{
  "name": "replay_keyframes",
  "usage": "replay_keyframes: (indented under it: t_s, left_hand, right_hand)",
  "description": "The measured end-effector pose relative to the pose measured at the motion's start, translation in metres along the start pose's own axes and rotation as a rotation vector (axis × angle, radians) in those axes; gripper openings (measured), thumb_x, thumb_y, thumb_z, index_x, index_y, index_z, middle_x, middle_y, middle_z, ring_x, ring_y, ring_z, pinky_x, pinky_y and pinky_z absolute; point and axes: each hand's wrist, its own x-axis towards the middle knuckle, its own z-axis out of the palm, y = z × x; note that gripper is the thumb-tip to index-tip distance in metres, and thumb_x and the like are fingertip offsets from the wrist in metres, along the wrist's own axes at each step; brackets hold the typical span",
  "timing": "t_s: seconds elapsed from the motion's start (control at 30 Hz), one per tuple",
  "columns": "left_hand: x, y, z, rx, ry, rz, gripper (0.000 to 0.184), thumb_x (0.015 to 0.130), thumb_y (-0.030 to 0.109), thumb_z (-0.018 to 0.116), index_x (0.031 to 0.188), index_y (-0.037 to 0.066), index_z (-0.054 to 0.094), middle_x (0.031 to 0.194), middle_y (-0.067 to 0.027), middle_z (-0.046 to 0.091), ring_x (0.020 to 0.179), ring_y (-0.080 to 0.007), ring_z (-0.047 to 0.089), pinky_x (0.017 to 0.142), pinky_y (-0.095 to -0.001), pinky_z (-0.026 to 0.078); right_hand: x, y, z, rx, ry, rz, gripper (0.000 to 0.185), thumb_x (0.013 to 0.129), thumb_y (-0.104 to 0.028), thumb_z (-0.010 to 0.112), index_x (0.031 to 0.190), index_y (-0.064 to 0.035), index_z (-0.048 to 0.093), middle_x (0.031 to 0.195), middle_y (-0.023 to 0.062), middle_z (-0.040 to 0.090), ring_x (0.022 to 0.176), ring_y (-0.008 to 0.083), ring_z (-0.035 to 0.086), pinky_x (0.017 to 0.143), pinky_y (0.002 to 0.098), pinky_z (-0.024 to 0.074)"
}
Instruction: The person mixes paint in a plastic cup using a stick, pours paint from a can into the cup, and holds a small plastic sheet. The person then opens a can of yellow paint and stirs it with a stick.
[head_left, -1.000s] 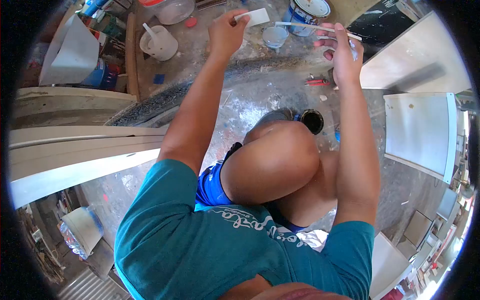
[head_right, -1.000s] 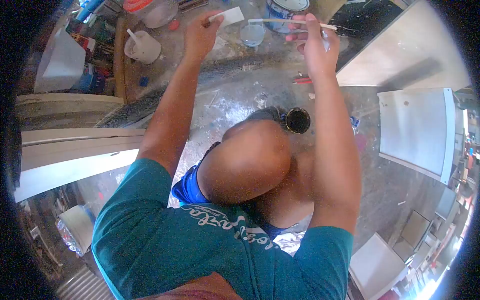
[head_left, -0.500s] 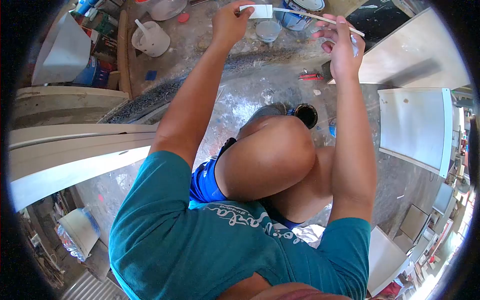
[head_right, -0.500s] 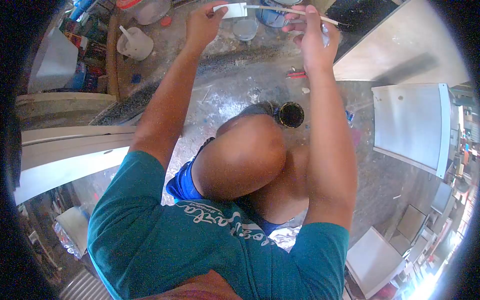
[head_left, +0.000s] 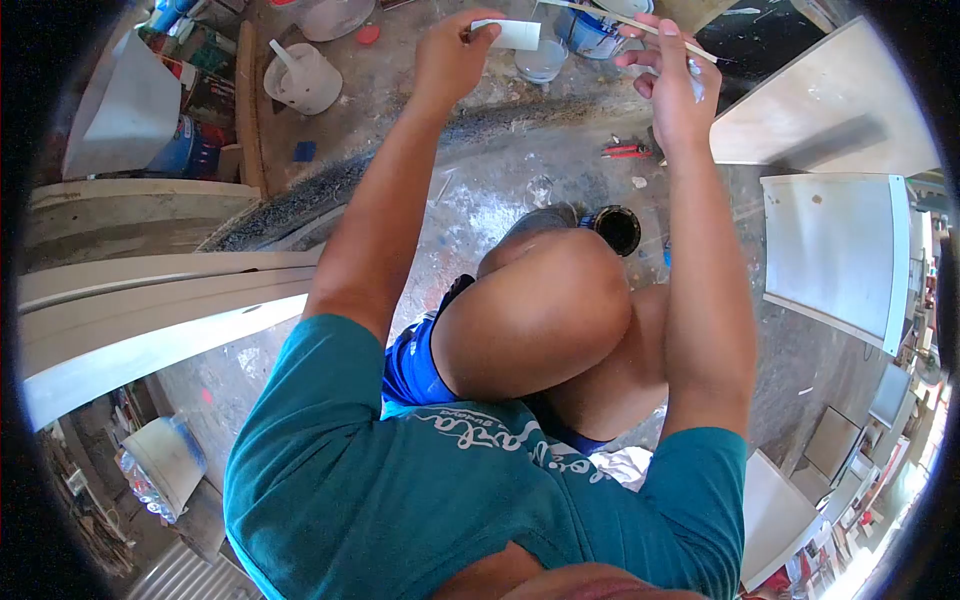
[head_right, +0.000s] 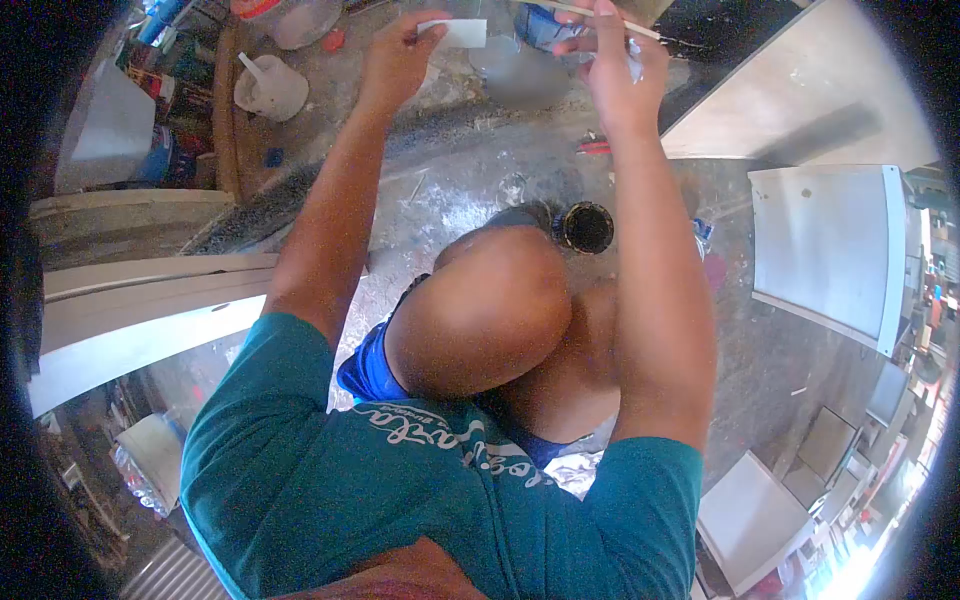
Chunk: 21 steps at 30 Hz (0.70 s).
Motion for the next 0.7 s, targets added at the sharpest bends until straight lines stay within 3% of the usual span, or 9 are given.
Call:
replay_keyframes:
  t_s: [0.23, 0.3, 0.37, 0.57, 0.6, 0.7]
  left_hand:
    - [-0.013, 0.067, -0.048, -0.102, 0.117, -0.007, 0.024, 0.098, 0.023, 0.077, 0.12, 0.012, 0.079, 0.082, 0.0021, 0.068, 0.072, -0.0067, 0.055, 0.065, -0.0269, 0.046]
    - [-0.008, 0.092, -0.058, -0.138, 0.148, 0.032, 0.023, 0.097, 0.016, 0.077, 0.119, 0.009, 0.078, 0.08, 0.0031, 0.066, 0.069, -0.0048, 0.054, 0.061, -0.0255, 0.045]
    - [-0.005, 0.117, -0.064, -0.281, 0.17, 0.056, 0.023, 0.097, 0.014, 0.079, 0.119, 0.007, 0.077, 0.088, 0.0039, 0.07, 0.075, -0.0032, 0.055, 0.065, -0.0225, 0.044]
    - [-0.002, 0.194, -0.074, -0.488, 0.215, 0.274, 0.021, 0.097, 0.008, 0.079, 0.117, 0.002, 0.076, 0.093, 0.0029, 0.071, 0.076, -0.0017, 0.054, 0.066, -0.0187, 0.042]
    - [-0.003, 0.205, -0.075, -0.487, 0.226, 0.312, 0.021, 0.097, 0.008, 0.079, 0.117, 0.002, 0.076, 0.093, 0.0027, 0.071, 0.075, -0.0017, 0.054, 0.066, -0.0184, 0.042]
    - [-0.01, 0.237, -0.079, -0.525, 0.227, 0.366, 0.022, 0.096, 0.009, 0.081, 0.117, 0.004, 0.077, 0.093, 0.0022, 0.066, 0.076, -0.0014, 0.052, 0.061, -0.018, 0.043]
  right_hand:
    - [0.001, 0.024, -0.001, -0.247, -0.108, 0.05, 0.039, 0.111, -0.036, 0.056, 0.122, -0.0025, 0.073, 0.105, 0.0096, 0.079, 0.075, 0.013, 0.072, 0.056, 0.0246, 0.0441]
    - [0.003, 0.038, -0.003, -0.335, -0.162, 0.038, 0.038, 0.11, -0.033, 0.058, 0.121, 0.001, 0.073, 0.103, 0.0102, 0.079, 0.074, 0.0138, 0.073, 0.06, 0.0263, 0.0496]
    - [0.005, 0.053, -0.005, -0.427, -0.204, 0.02, 0.038, 0.109, -0.03, 0.06, 0.12, 0.0044, 0.072, 0.101, 0.0108, 0.078, 0.072, 0.0146, 0.074, 0.063, 0.0279, 0.0552]
    - [0.0, 0.083, -0.014, -0.487, -0.319, 0.028, 0.039, 0.104, -0.019, 0.068, 0.134, 0.0046, 0.064, 0.114, 0.0129, 0.075, 0.072, 0.0168, 0.075, 0.065, 0.0308, 0.0584]
    - [-0.001, 0.079, -0.014, -0.544, -0.335, 0.057, 0.036, 0.101, -0.011, 0.067, 0.134, 0.0015, 0.063, 0.107, 0.0116, 0.077, 0.078, 0.0186, 0.076, 0.067, 0.0345, 0.0613]
    - [-0.015, 0.066, -0.012, -0.451, -0.294, 0.084, 0.042, 0.102, -0.013, 0.065, 0.14, 0.0017, 0.057, 0.103, 0.0093, 0.077, 0.075, 0.0194, 0.076, 0.067, 0.0348, 0.061]
